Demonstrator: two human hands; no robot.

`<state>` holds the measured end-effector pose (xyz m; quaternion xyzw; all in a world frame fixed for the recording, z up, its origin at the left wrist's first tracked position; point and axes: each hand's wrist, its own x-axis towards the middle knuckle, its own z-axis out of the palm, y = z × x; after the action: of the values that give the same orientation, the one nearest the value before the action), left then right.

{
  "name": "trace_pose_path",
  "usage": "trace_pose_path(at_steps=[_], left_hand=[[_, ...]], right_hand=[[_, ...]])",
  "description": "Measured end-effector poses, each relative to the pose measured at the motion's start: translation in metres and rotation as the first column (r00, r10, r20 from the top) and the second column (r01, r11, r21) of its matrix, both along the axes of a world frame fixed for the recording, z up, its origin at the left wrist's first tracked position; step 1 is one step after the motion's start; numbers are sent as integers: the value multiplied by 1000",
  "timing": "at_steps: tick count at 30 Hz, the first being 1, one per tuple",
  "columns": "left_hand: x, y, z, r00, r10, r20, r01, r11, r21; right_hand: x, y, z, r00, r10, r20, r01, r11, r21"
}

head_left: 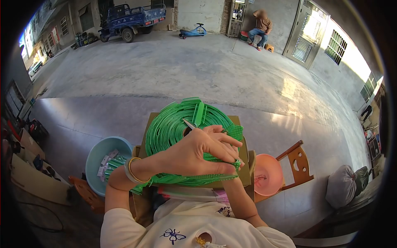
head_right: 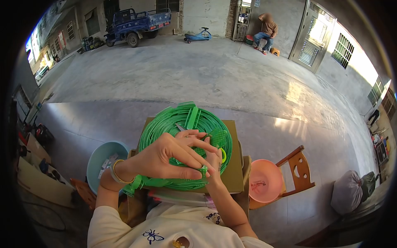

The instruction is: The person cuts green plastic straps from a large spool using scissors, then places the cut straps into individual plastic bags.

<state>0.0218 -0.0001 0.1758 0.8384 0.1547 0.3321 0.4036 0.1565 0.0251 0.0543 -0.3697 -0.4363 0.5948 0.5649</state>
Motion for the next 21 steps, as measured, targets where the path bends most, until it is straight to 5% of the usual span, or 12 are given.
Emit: trace_pose_path(at_steps=[2,5,7,10,13,21], left_hand=[[4,0,-3,990,124,-67,-121,992,46],[7,6,-10,964,239,-118,-234,971,57],[7,11,-15,950,290,-116,-287,957,42],[6,19,-20,934,351,-66,-351,936,15],[4,24,-29,926,377,2,-376,926,-28],[5,22,-50,912,374,166,-325,909,-262]], right_hand=[[-4,-12,17,944,5,-331,-47,992,-118],[-6,-21,17,843,77,-532,-135,988,-71],[3,-18,8,792,267,-550,-295,955,39],[0,-19,-1,784,264,-562,-261,961,87],[0,-26,15,645,411,-644,-329,910,252],[-8,-32,9,898,287,-334,-246,956,159]])
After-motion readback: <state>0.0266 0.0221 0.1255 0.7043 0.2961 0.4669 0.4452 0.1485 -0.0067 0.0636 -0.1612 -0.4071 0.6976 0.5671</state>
